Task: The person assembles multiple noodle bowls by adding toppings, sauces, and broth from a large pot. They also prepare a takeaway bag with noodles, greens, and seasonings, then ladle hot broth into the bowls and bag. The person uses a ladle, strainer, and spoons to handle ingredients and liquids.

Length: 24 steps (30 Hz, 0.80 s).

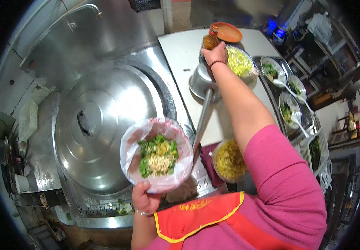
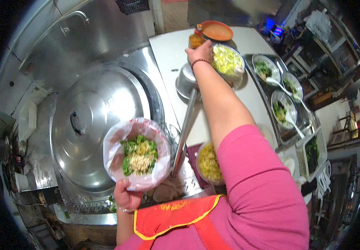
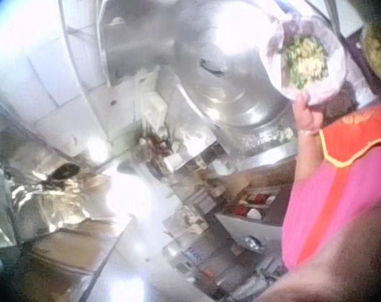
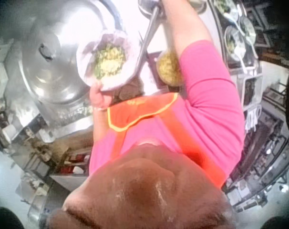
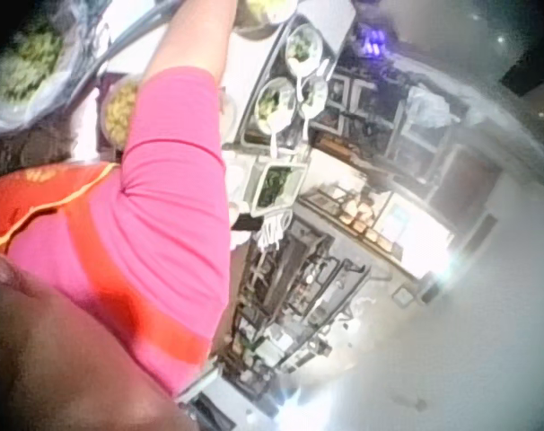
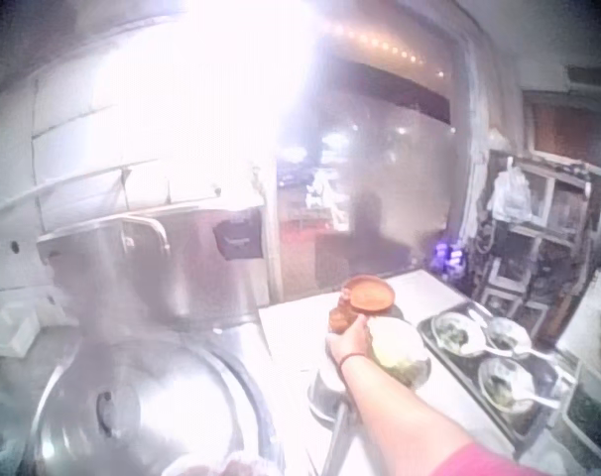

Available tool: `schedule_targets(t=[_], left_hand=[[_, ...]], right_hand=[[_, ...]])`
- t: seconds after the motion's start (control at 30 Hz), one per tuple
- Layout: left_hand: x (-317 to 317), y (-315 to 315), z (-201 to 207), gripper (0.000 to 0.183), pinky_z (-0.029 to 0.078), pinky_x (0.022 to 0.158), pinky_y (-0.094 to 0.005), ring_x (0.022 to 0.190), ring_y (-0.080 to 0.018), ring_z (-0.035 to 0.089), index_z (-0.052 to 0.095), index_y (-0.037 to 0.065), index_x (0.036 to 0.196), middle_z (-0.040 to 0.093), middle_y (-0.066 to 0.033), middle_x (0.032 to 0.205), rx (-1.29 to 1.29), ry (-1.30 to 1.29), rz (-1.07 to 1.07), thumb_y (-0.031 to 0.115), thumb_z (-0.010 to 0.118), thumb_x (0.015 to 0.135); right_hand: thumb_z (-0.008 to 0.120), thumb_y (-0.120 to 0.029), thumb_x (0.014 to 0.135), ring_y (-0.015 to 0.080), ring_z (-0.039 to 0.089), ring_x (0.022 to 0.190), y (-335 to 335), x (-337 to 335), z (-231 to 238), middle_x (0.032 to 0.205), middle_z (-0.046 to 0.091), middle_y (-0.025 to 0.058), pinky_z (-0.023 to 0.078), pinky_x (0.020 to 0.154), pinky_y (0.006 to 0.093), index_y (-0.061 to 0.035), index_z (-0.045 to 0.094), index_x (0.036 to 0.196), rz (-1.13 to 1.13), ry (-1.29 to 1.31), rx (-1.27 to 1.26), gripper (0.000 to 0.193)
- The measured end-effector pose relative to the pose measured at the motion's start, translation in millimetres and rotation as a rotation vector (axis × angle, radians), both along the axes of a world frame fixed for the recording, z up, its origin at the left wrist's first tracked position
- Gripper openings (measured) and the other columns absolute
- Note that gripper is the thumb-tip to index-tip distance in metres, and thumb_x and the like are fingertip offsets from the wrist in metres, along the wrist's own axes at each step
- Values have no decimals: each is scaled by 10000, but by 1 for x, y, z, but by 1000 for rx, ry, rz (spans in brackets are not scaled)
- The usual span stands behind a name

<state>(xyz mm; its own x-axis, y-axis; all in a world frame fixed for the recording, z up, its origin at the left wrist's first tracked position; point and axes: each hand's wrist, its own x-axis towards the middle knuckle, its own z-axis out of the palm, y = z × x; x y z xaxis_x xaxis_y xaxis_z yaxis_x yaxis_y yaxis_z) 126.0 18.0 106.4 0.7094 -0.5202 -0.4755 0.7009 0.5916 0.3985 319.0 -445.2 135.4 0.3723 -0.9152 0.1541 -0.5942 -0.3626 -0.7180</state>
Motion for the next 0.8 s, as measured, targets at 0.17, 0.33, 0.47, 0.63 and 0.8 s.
schedule_targets(t=[0.17, 0.33, 0.47, 0.63, 0.8], left_hand=[[4, 1, 0, 755, 353, 1088, -488, 1293, -313, 441, 309, 36, 1440, 439, -128, 1415, -27, -145, 129, 77, 568, 732], [17, -8, 7, 750, 354, 1086, -519, 1285, -329, 444, 328, 63, 1435, 448, -124, 1406, -3, -218, 150, 89, 576, 728], [29, -16, 12, 722, 337, 1106, -466, 1286, -298, 446, 326, 50, 1441, 458, -109, 1399, -26, -114, 153, 40, 533, 749], [36, -37, 16, 583, 397, 1049, -539, 1245, -338, 485, 344, 27, 1410, 484, -155, 1365, -74, -170, 115, 104, 546, 869], [29, -41, 29, 575, 421, 1028, -547, 1226, -342, 504, 359, 13, 1393, 494, -166, 1349, -74, -154, 113, 74, 577, 864]], right_hand=[[800, -348, 654, 364, 589, 1102, -19, 31, -3, 1178, 608, 192, 448, 969, 459, -42, 494, 1182, -140, -10, 133, 683], [727, -357, 646, 401, 611, 1031, -20, 33, 40, 1074, 644, 239, 473, 909, 437, -21, 558, 1079, 22, -320, -30, 574], [704, -169, 754, 197, 642, 862, -10, 4, 122, 937, 682, 88, 499, 786, 315, -32, 599, 1023, 482, -1046, -96, 320], [582, -111, 894, 170, 616, 748, 48, -71, 184, 804, 610, 40, 517, 687, 310, -88, 584, 1033, 1052, -1283, 293, 141], [817, -121, 647, 228, 651, 904, 106, -110, 165, 1044, 651, 67, 530, 794, 316, -97, 571, 1167, 1169, -432, -370, 575]])
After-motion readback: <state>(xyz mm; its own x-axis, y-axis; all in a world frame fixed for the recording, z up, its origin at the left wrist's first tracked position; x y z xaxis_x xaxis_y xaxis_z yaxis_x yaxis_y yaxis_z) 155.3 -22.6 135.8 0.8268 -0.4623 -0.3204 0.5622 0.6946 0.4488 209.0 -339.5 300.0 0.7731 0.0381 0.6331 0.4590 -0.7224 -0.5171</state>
